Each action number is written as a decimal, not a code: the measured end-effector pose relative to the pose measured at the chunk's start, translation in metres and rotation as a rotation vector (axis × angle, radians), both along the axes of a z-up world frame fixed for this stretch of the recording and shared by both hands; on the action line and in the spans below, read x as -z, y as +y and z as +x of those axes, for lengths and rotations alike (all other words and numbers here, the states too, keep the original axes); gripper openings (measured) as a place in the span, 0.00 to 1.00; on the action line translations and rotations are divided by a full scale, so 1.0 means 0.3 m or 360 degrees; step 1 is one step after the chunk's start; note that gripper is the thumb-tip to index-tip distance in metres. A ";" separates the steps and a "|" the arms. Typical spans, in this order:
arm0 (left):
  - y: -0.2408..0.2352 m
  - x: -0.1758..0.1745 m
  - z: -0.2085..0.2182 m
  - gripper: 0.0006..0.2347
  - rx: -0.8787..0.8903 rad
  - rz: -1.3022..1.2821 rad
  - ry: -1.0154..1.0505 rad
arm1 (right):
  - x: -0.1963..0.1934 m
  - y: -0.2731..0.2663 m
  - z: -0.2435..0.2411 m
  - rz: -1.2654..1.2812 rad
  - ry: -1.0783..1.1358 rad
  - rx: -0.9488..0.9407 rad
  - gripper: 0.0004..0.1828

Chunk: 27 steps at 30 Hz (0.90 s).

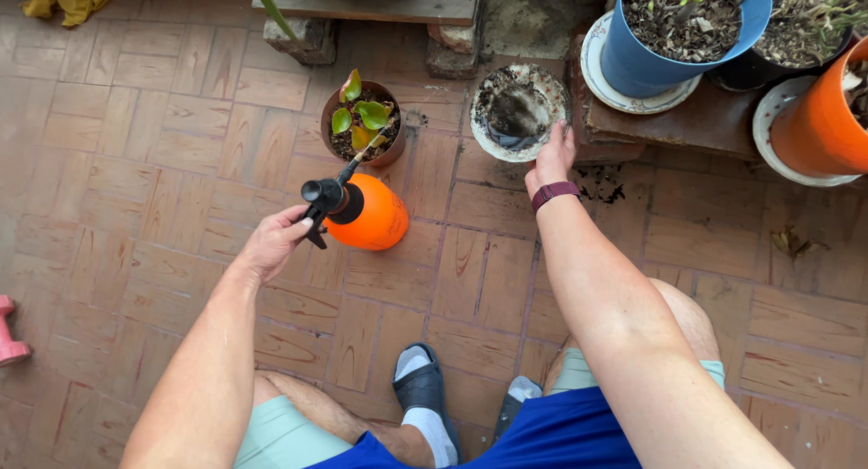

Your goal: The person sits on a tiled floor and cleans a dirty white plant saucer using an orange pressure sprayer. They spray water onto the saucer, wipe it with their hands, and rinse it repeatedly until it appears clean.

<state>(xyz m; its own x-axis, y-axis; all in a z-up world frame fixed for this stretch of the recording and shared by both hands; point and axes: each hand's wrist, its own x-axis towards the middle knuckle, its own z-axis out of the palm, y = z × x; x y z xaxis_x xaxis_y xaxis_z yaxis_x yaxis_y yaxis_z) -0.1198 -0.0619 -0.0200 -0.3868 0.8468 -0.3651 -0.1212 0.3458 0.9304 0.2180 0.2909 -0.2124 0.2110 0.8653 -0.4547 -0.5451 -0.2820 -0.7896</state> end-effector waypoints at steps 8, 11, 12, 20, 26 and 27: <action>-0.064 -0.260 0.030 0.11 0.0141 -0.0447 0.1158 | -0.067 -0.060 0.030 0.0043 -0.0053 -0.0054 0.24; 0.052 -0.512 0.368 0.06 -0.0526 -0.0180 0.1488 | -0.034 -0.116 0.047 -0.0015 -0.0045 -0.0074 0.29; 0.136 -0.534 0.489 0.06 -0.0292 -0.0027 0.1317 | -0.049 -0.137 0.046 -0.0018 -0.0064 -0.0067 0.30; 0.563 0.171 0.783 0.25 0.1026 0.0326 0.2067 | -0.129 -0.313 0.087 -0.0060 -0.0163 -0.0125 0.31; 0.605 0.257 0.849 0.27 0.1575 0.0507 0.2039 | 0.095 -0.316 0.213 -0.0114 -0.0365 -0.0103 0.30; 0.656 0.230 0.841 0.28 0.1718 0.0313 0.2100 | 0.110 -0.324 0.218 -0.0137 -0.0341 -0.0070 0.30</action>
